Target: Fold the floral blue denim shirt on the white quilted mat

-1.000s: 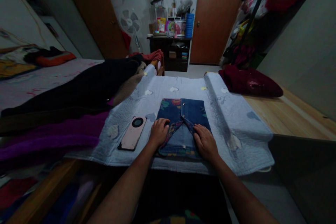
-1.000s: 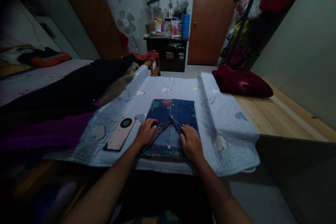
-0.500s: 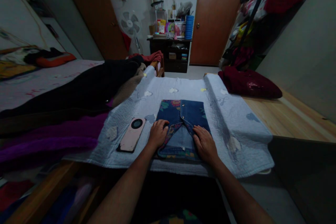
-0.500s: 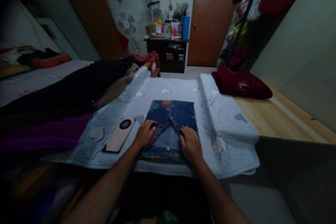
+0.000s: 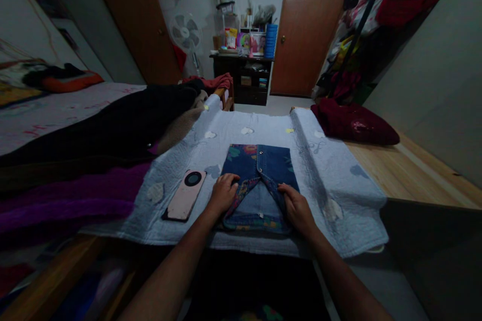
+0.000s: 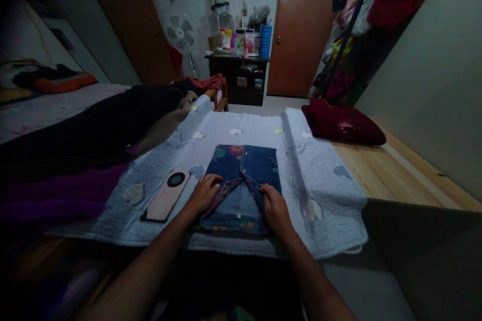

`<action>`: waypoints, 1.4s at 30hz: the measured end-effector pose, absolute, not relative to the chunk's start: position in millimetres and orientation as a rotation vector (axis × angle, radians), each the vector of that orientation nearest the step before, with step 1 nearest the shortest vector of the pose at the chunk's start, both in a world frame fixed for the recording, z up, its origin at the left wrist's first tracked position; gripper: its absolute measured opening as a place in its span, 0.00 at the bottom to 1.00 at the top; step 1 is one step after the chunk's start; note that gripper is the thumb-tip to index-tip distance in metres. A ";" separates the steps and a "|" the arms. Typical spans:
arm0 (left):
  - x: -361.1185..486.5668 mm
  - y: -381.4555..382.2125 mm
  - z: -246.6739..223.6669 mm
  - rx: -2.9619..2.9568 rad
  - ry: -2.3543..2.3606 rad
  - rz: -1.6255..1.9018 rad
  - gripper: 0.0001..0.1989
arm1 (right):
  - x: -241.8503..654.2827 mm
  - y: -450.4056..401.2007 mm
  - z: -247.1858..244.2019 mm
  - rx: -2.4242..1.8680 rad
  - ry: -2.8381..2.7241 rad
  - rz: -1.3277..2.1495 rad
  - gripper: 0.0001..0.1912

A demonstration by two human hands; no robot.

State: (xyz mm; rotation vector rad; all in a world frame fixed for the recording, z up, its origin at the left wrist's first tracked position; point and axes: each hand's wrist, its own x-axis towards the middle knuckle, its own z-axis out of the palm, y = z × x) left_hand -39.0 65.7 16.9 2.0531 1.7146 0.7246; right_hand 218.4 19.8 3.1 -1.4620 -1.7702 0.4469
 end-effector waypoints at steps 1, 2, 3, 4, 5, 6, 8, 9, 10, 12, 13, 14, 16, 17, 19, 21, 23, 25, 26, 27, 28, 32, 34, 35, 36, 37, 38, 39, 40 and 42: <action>-36.1 63.0 21.0 2.066 1.741 0.720 0.12 | 219.9 22.8 8.4 -1.503 -1.743 0.471 0.18; -32.5 59.6 24.9 2.100 1.761 0.724 0.13 | 220.3 26.0 13.4 -1.539 -1.724 0.467 0.18; -28.4 55.6 28.2 2.154 1.769 0.729 0.14 | 219.6 29.2 17.6 -1.561 -1.720 0.434 0.18; -24.1 51.3 30.4 2.226 1.747 0.720 0.15 | 217.5 32.2 20.3 -1.561 -1.739 0.381 0.19; -19.9 47.2 31.3 2.301 1.702 0.690 0.16 | 214.2 34.6 21.3 -1.543 -1.779 0.324 0.19; -16.3 43.5 30.8 2.365 1.643 0.642 0.17 | 210.0 36.2 20.5 -1.516 -1.829 0.273 0.19; -11.5 37.9 26.4 2.439 1.534 0.527 0.20 | 200.9 37.0 14.6 -1.489 -1.934 0.209 0.20; -10.5 36.2 23.3 2.452 1.506 0.484 0.21 | 196.9 36.3 10.6 -1.499 -1.981 0.191 0.20; -10.3 35.1 20.3 2.459 1.493 0.454 0.22 | 193.8 35.1 6.7 -1.518 -2.023 0.179 0.20; -11.9 34.6 15.7 2.467 1.487 0.428 0.24 | 190.9 32.3 1.2 -1.557 -2.089 0.167 0.21; -13.1 34.9 14.6 2.468 1.484 0.421 0.24 | 191.1 31.0 -0.1 -1.569 -2.111 0.166 0.21; -14.3 35.4 14.1 2.466 1.480 0.414 0.25 | 192.0 29.8 -0.4 -1.574 -2.125 0.168 0.21; -16.3 36.7 14.2 2.455 1.469 0.395 0.25 | 195.3 28.0 0.8 -1.573 -2.143 0.174 0.21; -16.9 37.3 14.3 2.449 1.467 0.388 0.25 | 197.4 27.1 1.7 -1.571 -2.152 0.174 0.21; -17.6 38.1 14.3 2.441 1.468 0.388 0.26 | 201.7 24.8 3.4 -1.572 -2.181 0.170 0.22; -17.9 38.4 13.5 2.439 1.467 0.395 0.26 | 206.2 21.5 4.5 -1.607 -2.216 0.161 0.22; -18.9 38.3 12.3 2.429 1.470 0.409 0.26 | 211.2 17.2 5.3 -1.668 -2.254 0.144 0.24; -21.0 37.8 10.9 2.411 1.481 0.436 0.25 | 216.4 12.1 5.8 -1.734 -2.290 0.122 0.26; -22.4 37.5 10.2 2.400 1.487 0.450 0.24 | 218.8 9.3 5.9 -1.764 -2.304 0.114 0.28; -24.0 37.1 9.6 2.390 1.489 0.464 0.24 | 221.1 6.5 5.8 -1.794 -2.314 0.110 0.30; -25.5 36.8 9.1 2.380 1.489 0.472 0.24 | 223.1 3.7 5.4 -1.822 -2.320 0.107 0.31; -28.5 35.4 9.0 2.348 1.487 0.475 0.24 | 228.8 -8.3 1.0 -1.869 -2.332 0.089 0.34; -27.8 35.0 9.6 2.342 1.493 0.480 0.24 | 231.5 -15.0 -2.1 -1.850 -2.336 0.093 0.34; -27.4 34.9 9.7 2.340 1.494 0.487 0.24 | 233.1 -18.6 -3.6 -1.835 -2.337 0.102 0.33; -27.1 34.9 9.6 2.335 1.496 0.498 0.24 | 234.8 -22.3 -4.8 -1.817 -2.338 0.113 0.33; -27.1 35.0 9.2 2.326 1.497 0.513 0.24 | 236.7 -26.1 -5.6 -1.799 -2.340 0.128 0.33; -27.6 34.9 8.5 2.313 1.499 0.533 0.24 | 238.5 -29.9 -6.0 -1.783 -2.341 0.145 0.32; -28.7 34.8 7.5 2.295 1.503 0.558 0.24 | 240.2 -33.7 -5.9 -1.770 -2.342 0.165 0.32; -30.2 34.2 6.2 2.274 1.507 0.586 0.24 | 241.8 -37.2 -5.2 -1.761 -2.342 0.189 0.32; -34.8 31.9 3.8 2.237 1.508 0.635 0.25 | 244.5 -43.3 -1.7 -1.749 -2.337 0.243 0.32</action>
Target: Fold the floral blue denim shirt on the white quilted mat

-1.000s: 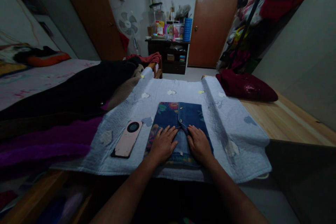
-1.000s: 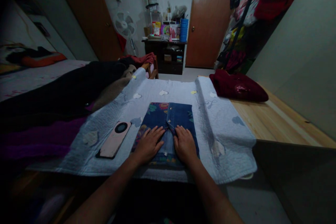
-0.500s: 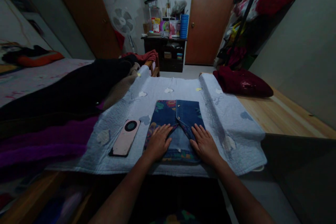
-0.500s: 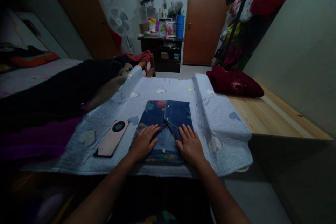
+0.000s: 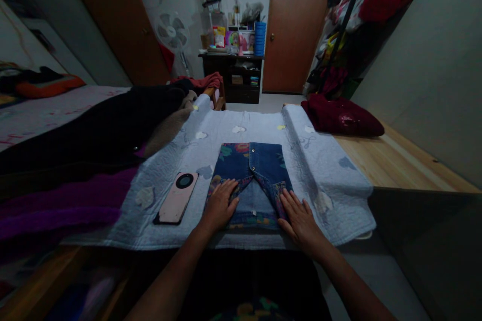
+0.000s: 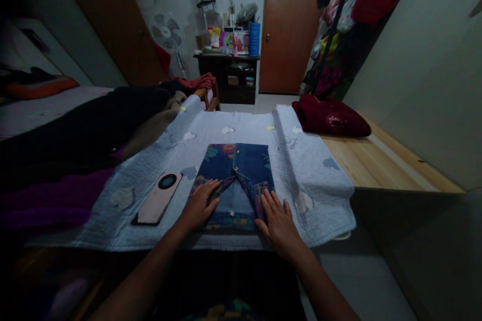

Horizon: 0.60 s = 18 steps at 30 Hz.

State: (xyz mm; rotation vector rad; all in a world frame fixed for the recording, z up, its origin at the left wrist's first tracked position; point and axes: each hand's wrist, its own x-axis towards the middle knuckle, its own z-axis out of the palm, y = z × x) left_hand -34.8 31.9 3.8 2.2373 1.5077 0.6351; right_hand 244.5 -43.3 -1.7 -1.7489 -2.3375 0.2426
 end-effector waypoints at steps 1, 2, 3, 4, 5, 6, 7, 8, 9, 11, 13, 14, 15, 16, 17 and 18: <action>-37.5 29.9 2.9 2.229 1.499 0.646 0.25 | 245.6 -45.4 1.3 -1.746 -2.330 0.273 0.31; -40.6 27.5 2.4 2.226 1.486 0.647 0.25 | 246.8 -46.7 5.1 -1.743 -2.320 0.305 0.31; -43.8 24.9 2.4 2.225 1.472 0.639 0.25 | 248.1 -46.9 9.7 -1.733 -2.307 0.338 0.30; -47.2 22.3 2.9 2.222 1.458 0.626 0.26 | 249.4 -46.0 15.1 -1.717 -2.292 0.374 0.29; -50.9 19.9 3.9 2.212 1.445 0.612 0.26 | 251.0 -43.7 21.0 -1.693 -2.280 0.414 0.27; -54.7 18.1 5.3 2.191 1.438 0.603 0.25 | 252.6 -40.1 27.1 -1.666 -2.266 0.458 0.24; -58.7 17.1 6.9 2.158 1.443 0.608 0.24 | 254.3 -35.1 33.1 -1.644 -2.246 0.499 0.22; -62.9 16.9 8.7 2.117 1.464 0.630 0.23 | 255.8 -28.8 38.4 -1.635 -2.218 0.533 0.20; -67.2 17.5 10.4 2.072 1.500 0.670 0.22 | 257.1 -21.4 42.5 -1.644 -2.172 0.548 0.19; -75.8 20.6 13.3 1.974 1.602 0.784 0.22 | 258.3 -4.6 46.4 -1.696 -2.046 0.497 0.17; -83.1 24.9 15.3 1.882 1.672 0.868 0.24 | 257.4 13.0 44.1 -1.773 -1.915 0.404 0.18; -85.8 26.8 16.1 1.836 1.682 0.884 0.26 | 256.2 21.2 41.3 -1.835 -1.852 0.391 0.20; -87.8 28.6 16.9 1.785 1.678 0.887 0.27 | 254.5 28.7 38.1 -1.898 -1.800 0.415 0.22; -89.0 30.1 17.7 1.730 1.661 0.884 0.28 | 252.6 35.3 34.8 -1.955 -1.760 0.453 0.24; -89.5 31.5 18.5 1.675 1.637 0.879 0.28 | 250.6 41.0 31.8 -2.006 -1.734 0.490 0.26; -89.4 32.9 19.4 1.618 1.615 0.876 0.29 | 248.5 45.8 29.3 -2.046 -1.722 0.511 0.27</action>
